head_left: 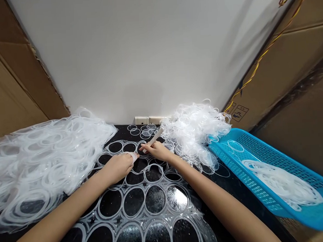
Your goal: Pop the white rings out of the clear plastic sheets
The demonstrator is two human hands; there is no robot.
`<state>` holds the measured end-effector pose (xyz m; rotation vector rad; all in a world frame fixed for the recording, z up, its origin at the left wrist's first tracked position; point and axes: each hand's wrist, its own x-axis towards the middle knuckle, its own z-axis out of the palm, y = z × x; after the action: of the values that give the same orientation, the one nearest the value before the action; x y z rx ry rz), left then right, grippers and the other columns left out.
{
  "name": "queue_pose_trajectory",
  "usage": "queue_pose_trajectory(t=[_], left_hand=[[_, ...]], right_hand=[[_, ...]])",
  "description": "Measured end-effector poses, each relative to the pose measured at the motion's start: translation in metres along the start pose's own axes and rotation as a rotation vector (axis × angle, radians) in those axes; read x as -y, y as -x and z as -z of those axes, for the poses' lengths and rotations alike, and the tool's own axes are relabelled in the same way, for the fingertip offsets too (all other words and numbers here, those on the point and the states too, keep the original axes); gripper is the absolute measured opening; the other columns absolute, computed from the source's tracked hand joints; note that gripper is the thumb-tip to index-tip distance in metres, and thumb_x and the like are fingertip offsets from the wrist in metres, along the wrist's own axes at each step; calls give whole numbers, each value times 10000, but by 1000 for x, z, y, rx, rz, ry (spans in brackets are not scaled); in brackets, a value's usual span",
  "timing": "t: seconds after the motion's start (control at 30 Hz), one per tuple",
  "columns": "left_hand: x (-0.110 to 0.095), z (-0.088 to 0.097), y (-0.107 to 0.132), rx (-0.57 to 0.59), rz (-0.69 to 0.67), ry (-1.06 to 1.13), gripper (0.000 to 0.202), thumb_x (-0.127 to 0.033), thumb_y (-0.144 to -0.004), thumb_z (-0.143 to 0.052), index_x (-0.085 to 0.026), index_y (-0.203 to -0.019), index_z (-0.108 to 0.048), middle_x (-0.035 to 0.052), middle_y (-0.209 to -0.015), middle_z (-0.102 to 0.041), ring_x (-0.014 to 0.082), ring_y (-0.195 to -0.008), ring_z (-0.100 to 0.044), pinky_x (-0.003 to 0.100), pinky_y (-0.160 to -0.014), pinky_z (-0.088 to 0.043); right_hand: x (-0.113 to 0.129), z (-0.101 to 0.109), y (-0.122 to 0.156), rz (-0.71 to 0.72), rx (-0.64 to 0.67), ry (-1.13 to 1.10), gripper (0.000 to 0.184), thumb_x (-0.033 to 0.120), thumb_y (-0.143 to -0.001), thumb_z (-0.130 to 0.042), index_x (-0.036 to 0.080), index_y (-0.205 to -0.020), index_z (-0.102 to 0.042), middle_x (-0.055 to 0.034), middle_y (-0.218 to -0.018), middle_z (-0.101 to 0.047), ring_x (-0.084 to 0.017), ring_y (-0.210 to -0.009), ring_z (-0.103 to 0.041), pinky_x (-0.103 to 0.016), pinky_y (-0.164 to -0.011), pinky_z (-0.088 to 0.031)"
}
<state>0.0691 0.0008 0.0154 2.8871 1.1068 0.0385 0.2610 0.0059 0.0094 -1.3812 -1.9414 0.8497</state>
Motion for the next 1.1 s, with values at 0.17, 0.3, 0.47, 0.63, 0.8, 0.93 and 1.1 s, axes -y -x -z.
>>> queue_pose_trajectory(t=[0.17,0.3,0.47,0.63,0.8,0.93,1.1], left_hand=[[-6,-4,1,3,-48,-101,371,-137,-822,-354,-128,-1154,-521,135,-1144,-581,229,-1034,-550,340,-846,-444],[-13,-5,2,-5,-43,-171,385,-136,-834,-345,-75,-1184,-493,175,-1134,-577,250,-1030,-552,364,-848,-445],[-18,-9,2,-13,-31,-230,401,-111,-824,-347,-31,-1196,-473,205,-1145,-567,261,-1043,-545,373,-861,-435],[-21,-11,3,-24,-8,-249,410,-93,-817,-343,-33,-1207,-457,203,-1149,-567,253,-1009,-565,363,-828,-451],[-23,-9,3,-15,10,-233,394,-100,-804,-361,-6,-1168,-480,205,-1070,-601,265,-946,-587,365,-778,-466],[-21,-6,4,-22,20,-198,374,-103,-809,-333,-46,-1129,-518,189,-1067,-606,255,-945,-588,364,-794,-462],[-21,-6,6,-36,20,-110,422,-94,-797,-335,-52,-1194,-470,197,-1213,-527,261,-1085,-520,381,-894,-416]], right_hand=[[0,-6,0,21,-23,56,329,320,-878,-416,129,-852,-683,-48,-708,-653,-139,-680,-603,-226,-648,-429],[2,-7,3,68,-39,116,294,282,-875,-423,133,-852,-675,-64,-794,-661,-165,-769,-598,-246,-698,-414],[3,-10,6,108,-44,152,320,288,-891,-395,121,-868,-667,-79,-865,-668,-176,-811,-601,-244,-708,-412],[0,-10,5,122,-52,185,345,306,-906,-365,119,-892,-655,-79,-869,-670,-163,-802,-607,-229,-689,-416],[5,-12,7,213,-5,259,270,252,-896,-404,135,-878,-646,-80,-877,-657,-163,-814,-578,-245,-711,-394],[8,-19,7,365,2,534,253,220,-903,-399,131,-961,-628,-106,-887,-659,-195,-878,-567,-346,-824,-353],[-4,-5,0,405,-75,617,221,148,-863,-468,112,-1029,-609,-136,-968,-653,-201,-921,-583,-413,-905,-361]])
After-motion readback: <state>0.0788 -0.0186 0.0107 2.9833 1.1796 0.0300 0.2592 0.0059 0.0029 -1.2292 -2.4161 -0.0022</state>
